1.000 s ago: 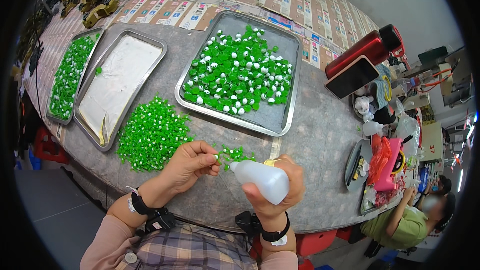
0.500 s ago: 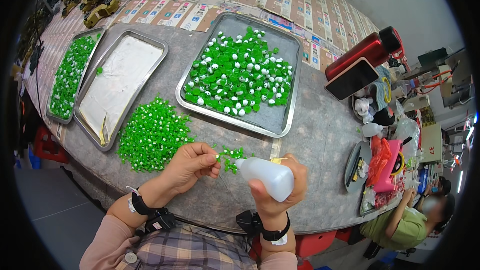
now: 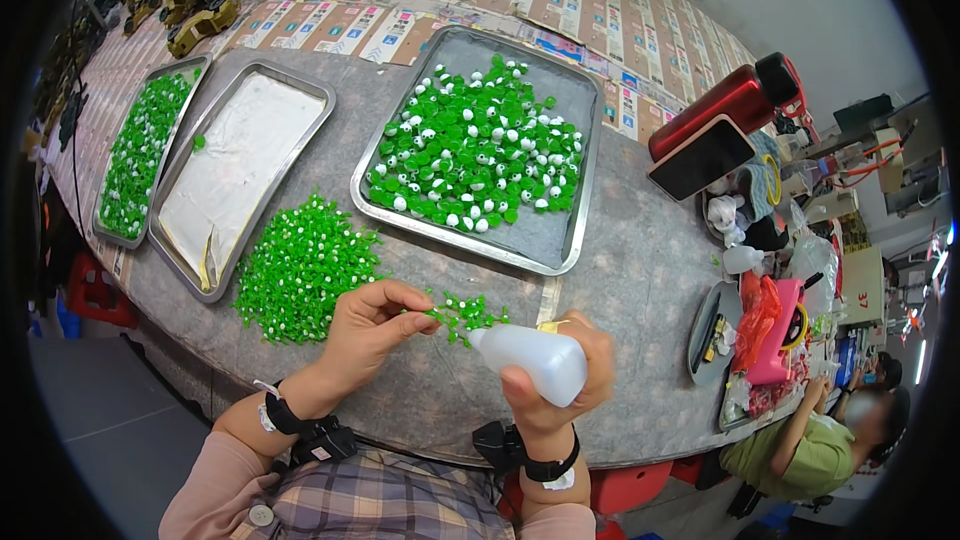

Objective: The person sits at a table and assembles small green and white candy pieces. They pick up a green piece, apply a small amount of liquid from a squeeze bottle, and then attach a white piece to it. The finished candies are placed into a metal tray. The process is repeated continuously throughout the video.

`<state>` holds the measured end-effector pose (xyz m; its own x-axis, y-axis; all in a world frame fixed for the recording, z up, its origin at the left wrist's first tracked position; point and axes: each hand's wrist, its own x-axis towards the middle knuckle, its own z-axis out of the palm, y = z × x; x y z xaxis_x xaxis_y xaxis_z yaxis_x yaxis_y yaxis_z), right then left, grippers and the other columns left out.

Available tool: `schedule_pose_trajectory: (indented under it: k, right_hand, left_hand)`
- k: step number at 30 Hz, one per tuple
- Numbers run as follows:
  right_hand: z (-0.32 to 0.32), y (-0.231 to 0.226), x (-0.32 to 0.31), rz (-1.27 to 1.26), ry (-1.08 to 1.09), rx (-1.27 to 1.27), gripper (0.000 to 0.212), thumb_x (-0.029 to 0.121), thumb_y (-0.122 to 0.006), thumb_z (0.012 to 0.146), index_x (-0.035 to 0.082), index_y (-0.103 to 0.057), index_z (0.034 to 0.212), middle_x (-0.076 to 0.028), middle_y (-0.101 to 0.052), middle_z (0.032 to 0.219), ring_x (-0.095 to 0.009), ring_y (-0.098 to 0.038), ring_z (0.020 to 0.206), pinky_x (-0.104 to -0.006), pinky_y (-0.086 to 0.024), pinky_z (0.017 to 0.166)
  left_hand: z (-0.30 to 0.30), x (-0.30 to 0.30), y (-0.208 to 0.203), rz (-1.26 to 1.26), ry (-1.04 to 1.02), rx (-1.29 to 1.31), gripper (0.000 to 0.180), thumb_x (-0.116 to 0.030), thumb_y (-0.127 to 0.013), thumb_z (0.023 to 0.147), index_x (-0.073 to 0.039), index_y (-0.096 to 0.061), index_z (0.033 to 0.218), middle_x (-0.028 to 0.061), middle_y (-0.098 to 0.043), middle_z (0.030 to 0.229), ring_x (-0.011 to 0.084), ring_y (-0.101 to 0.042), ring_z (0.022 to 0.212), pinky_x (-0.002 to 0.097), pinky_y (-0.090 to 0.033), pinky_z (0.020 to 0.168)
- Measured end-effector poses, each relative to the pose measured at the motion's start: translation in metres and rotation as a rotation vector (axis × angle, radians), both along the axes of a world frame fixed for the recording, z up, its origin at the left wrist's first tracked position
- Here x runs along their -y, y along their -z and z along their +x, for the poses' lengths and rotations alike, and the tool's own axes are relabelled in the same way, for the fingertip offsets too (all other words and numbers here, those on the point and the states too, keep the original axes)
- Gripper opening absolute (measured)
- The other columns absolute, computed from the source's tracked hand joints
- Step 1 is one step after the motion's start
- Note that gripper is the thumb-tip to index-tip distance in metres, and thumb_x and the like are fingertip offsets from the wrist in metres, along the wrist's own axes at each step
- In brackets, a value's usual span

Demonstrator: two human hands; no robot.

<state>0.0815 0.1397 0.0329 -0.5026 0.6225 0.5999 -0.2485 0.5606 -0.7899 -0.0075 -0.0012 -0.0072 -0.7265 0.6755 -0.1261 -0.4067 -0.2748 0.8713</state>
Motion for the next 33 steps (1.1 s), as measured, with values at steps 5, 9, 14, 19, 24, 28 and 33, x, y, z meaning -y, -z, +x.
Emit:
schedule_pose_trajectory:
  k: [5, 9, 14, 19, 24, 28, 33]
  right_hand:
    - [0.0, 0.0, -0.007, -0.068, 0.15, -0.122, 0.049, 0.04, -0.068, 0.062, 0.0, -0.046, 0.08, -0.004, -0.046, 0.068, -0.014, -0.046, 0.057, -0.0261, -0.038, 0.052]
    - [0.003, -0.013, -0.045, -0.257, 0.116, 0.04, 0.037, 0.023, -0.064, 0.07, -0.002, -0.045, 0.089, -0.005, -0.048, 0.074, -0.013, -0.05, 0.065, -0.0255, -0.041, 0.06]
    - [0.018, 0.027, -0.112, -0.326, 0.072, 0.36, 0.031, 0.006, -0.055, 0.075, -0.002, -0.043, 0.101, -0.009, -0.052, 0.091, -0.013, -0.052, 0.082, -0.0237, -0.041, 0.072]
    - [0.029, 0.052, -0.126, -0.283, 0.076, 0.361, 0.036, 0.004, -0.058, 0.072, -0.002, -0.042, 0.104, -0.008, -0.054, 0.095, -0.018, -0.053, 0.086, -0.0255, -0.041, 0.074]
    - [-0.002, -0.016, -0.079, 0.516, 0.338, 0.479, 0.03, 0.004, -0.06, 0.067, 0.002, -0.05, 0.096, -0.009, -0.056, 0.088, -0.023, -0.052, 0.084, -0.0292, -0.041, 0.071]
    - [-0.059, 0.001, -0.068, 0.557, -0.153, 0.612, 0.022, 0.004, -0.061, 0.064, 0.005, -0.053, 0.084, -0.01, -0.055, 0.081, -0.026, -0.052, 0.079, -0.0322, -0.041, 0.068]
    - [-0.084, 0.035, -0.073, 0.565, -0.178, 0.714, 0.018, 0.003, -0.06, 0.064, 0.004, -0.052, 0.08, -0.01, -0.055, 0.077, -0.026, -0.053, 0.075, -0.0316, -0.042, 0.066]
  left_hand:
    - [-0.001, 0.001, -0.001, -0.02, -0.011, -0.014, 0.01, -0.002, -0.056, 0.075, 0.0, -0.056, 0.086, 0.0057, -0.059, 0.08, 0.0097, -0.055, 0.073, 0.0205, -0.045, 0.066]
    - [-0.002, 0.0, 0.002, -0.001, -0.037, 0.049, 0.01, -0.003, -0.056, 0.076, 0.0, -0.056, 0.085, 0.0061, -0.059, 0.078, 0.0104, -0.056, 0.072, 0.0214, -0.045, 0.066]
    - [-0.002, -0.002, 0.0, 0.039, -0.045, 0.11, 0.01, -0.003, -0.055, 0.076, 0.001, -0.055, 0.086, 0.0065, -0.059, 0.077, 0.0109, -0.056, 0.071, 0.0221, -0.046, 0.066]
    - [-0.003, -0.002, -0.002, 0.047, -0.062, 0.132, 0.008, 0.0, -0.056, 0.074, 0.0, -0.055, 0.082, 0.008, -0.058, 0.074, 0.0133, -0.057, 0.067, 0.0253, -0.049, 0.062]
    - [-0.002, 0.0, 0.001, 0.021, -0.065, 0.149, 0.008, -0.002, -0.057, 0.074, 0.0, -0.055, 0.082, 0.0077, -0.058, 0.073, 0.0133, -0.057, 0.066, 0.0253, -0.049, 0.062]
    - [-0.002, -0.001, -0.002, 0.02, -0.063, 0.126, 0.008, -0.002, -0.056, 0.075, 0.0, -0.055, 0.082, 0.0078, -0.058, 0.072, 0.013, -0.057, 0.065, 0.0252, -0.049, 0.062]
    - [-0.005, -0.001, 0.001, 0.032, -0.031, 0.125, 0.01, -0.004, -0.055, 0.077, 0.001, -0.054, 0.086, 0.0071, -0.058, 0.076, 0.0114, -0.056, 0.07, 0.0227, -0.047, 0.065]
